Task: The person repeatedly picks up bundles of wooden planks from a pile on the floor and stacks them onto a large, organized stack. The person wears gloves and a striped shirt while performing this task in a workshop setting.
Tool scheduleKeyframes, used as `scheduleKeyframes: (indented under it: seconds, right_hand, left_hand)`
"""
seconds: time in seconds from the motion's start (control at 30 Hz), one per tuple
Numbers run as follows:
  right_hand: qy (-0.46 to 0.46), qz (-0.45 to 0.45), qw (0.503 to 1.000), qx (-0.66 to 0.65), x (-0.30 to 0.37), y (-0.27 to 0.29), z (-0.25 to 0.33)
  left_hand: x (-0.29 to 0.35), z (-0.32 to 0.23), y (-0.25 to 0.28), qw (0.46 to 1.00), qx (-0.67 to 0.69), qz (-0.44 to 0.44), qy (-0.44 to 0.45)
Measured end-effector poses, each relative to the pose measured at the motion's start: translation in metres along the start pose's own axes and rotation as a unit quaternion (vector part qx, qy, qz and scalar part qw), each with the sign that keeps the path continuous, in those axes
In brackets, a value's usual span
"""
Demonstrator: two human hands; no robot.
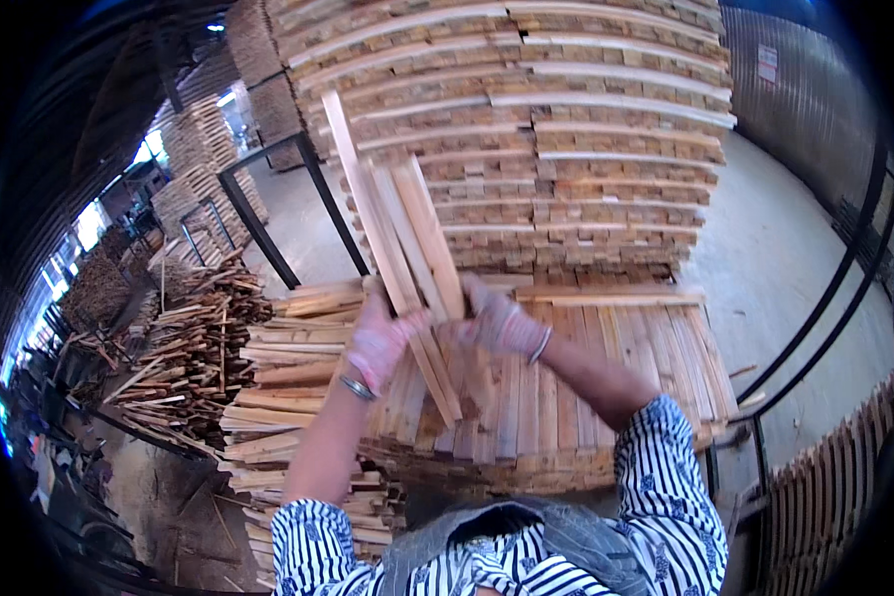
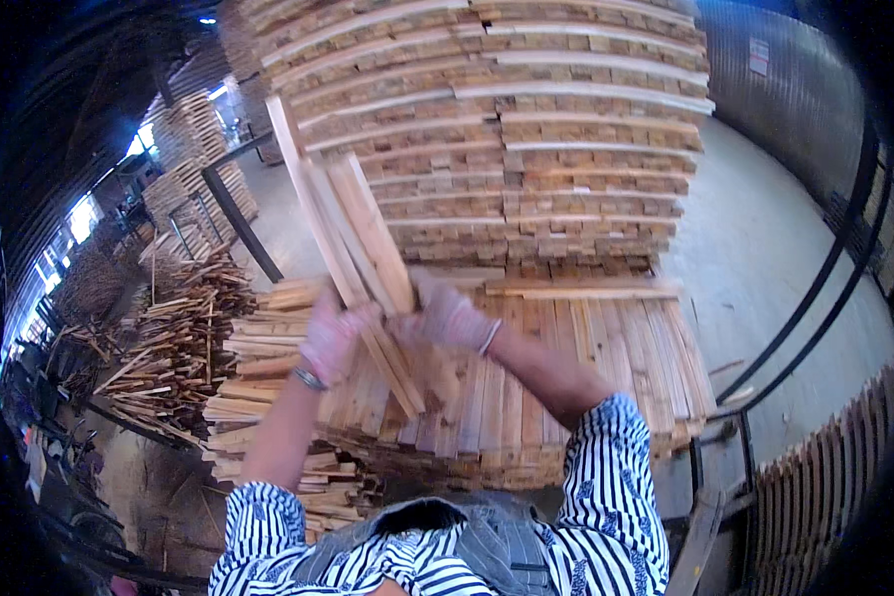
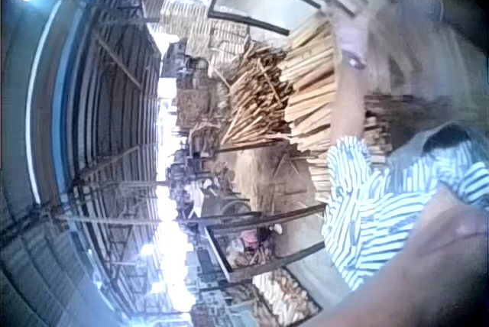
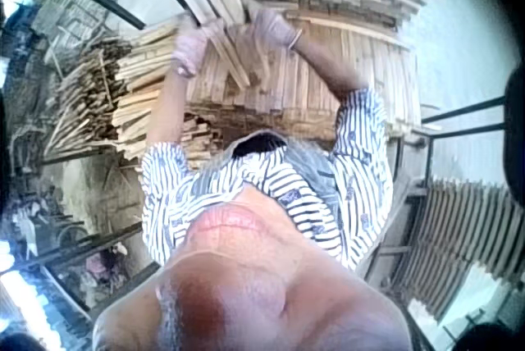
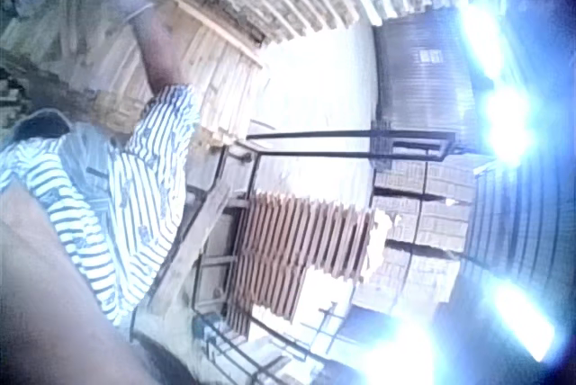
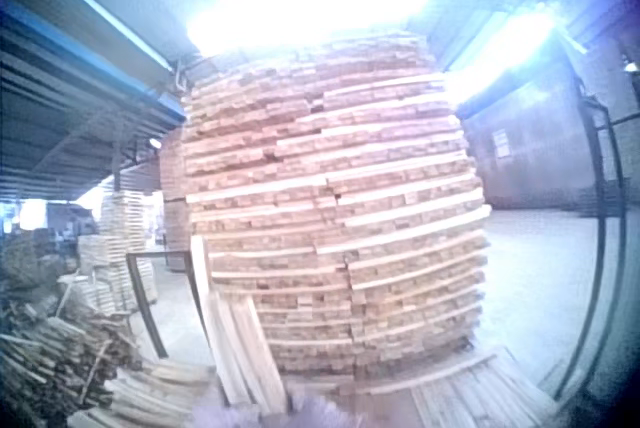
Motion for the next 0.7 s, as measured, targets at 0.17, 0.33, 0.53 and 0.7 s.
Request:
scheduleKeyframes:
  seconds: [0.17, 0.33, 0.53, 0.7]
  right_hand:
    - [-0.035, 0.014, 0.967, 0.253, 0.054, 0.117, 0.04]
    - [-0.208, 0.237, 0.783, 0.536, 0.151, 0.149, -0.038]
    - [-0.238, 0.306, 0.767, 0.512, 0.25, 0.109, -0.119]
    - [-0.285, 0.295, 0.766, 0.495, 0.278, 0.092, -0.153]
  left_hand:
    - [-0.02, -0.051, 0.054, 0.975, -0.221, 0.0, -0.027]
    - [-0.007, -0.01, 0.064, 0.887, -0.452, 0.086, -0.048]
    - [0.031, 0.152, 0.001, 0.698, -0.637, 0.318, 0.077]
    - [0.055, 0.217, -0.009, 0.675, -0.652, 0.345, 0.007]
Point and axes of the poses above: each hand's wrist, its own x-axis away from the middle knuckle, its own y-axis out of the back of the hand, z = x × y, the point moved 8 cm from there along -x, towards the middle knuckle, and after that the axes turned 1 degree about -y, right-handed, at the moved point
